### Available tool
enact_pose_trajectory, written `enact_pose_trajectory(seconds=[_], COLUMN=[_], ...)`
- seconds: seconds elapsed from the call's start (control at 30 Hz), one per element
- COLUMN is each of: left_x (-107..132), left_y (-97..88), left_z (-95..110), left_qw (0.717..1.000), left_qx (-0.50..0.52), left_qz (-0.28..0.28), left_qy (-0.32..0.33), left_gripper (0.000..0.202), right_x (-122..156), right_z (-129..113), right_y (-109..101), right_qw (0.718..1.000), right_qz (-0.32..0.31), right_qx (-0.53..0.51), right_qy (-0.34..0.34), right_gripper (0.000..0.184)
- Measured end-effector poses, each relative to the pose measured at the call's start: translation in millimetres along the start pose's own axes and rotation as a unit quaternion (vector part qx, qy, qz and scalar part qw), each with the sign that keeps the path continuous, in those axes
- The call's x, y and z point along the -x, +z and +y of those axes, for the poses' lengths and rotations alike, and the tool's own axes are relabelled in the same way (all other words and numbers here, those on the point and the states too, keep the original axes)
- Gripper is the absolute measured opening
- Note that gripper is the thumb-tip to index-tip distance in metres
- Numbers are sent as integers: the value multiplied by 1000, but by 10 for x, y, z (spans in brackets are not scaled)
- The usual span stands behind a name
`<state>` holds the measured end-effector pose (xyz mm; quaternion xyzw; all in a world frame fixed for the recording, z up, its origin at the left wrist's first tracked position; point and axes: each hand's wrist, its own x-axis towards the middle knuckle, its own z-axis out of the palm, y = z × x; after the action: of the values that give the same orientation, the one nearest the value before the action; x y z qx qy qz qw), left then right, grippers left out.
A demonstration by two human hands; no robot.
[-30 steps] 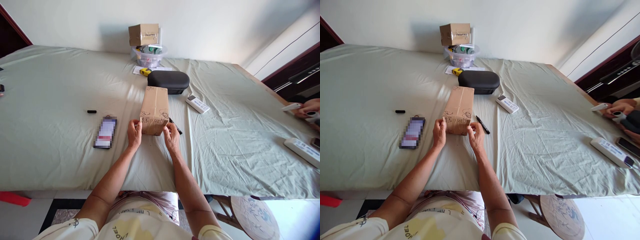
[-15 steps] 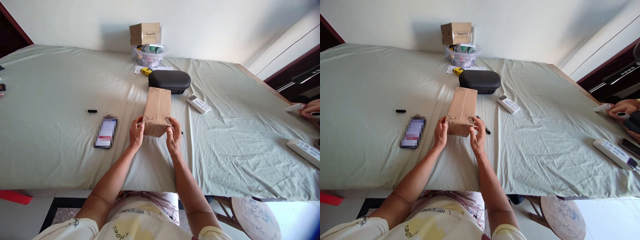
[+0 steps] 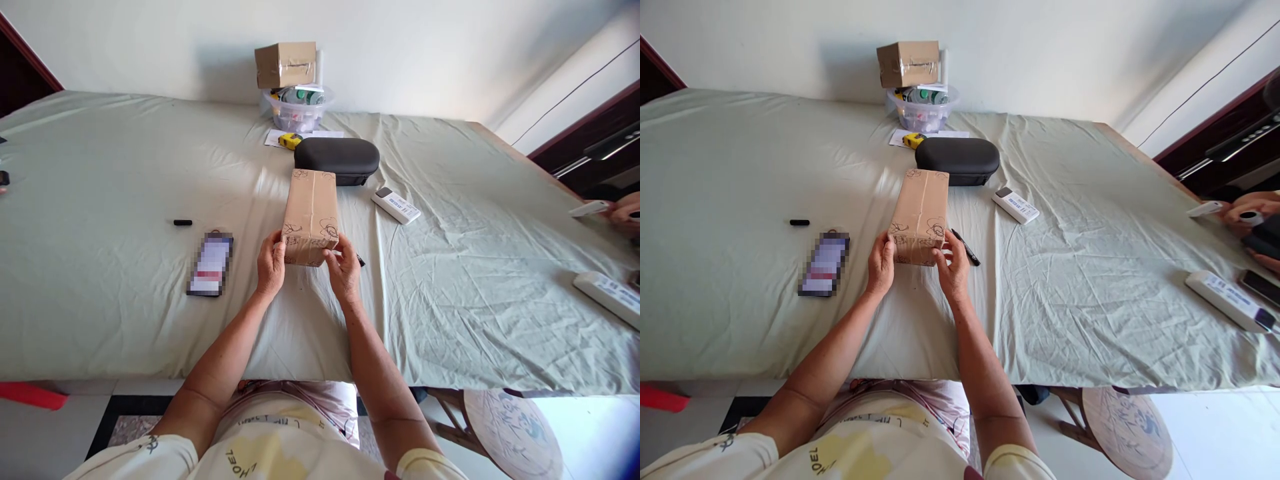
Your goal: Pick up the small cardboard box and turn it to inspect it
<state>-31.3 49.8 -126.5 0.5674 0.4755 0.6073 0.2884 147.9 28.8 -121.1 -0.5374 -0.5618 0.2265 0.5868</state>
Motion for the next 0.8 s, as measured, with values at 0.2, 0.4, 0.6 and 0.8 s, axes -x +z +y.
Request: enact_pose_trajectory(seconds=[0.2,0.4,0.6,0.8], left_x=[-37,-49,-34,-38], left_y=[-11,-10,4,-21], left_z=[-180,-306,-292,-213], left_qw=[998,996,996,998], left_qx=[-16,-61,-86,-48], left_qz=[23,16,12,16], left_qy=[-53,-59,-24,-35], left_gripper=[48,17,23,22], right_x=[-7,13,13,6], right_z=[243,293,254,168], right_y=[13,9,24,46], right_qw=[987,977,979,984], right_qz=[-98,-102,-83,-83], right_qx=[118,186,181,151], right_qy=[45,22,43,46], right_gripper=[42,31,22,19])
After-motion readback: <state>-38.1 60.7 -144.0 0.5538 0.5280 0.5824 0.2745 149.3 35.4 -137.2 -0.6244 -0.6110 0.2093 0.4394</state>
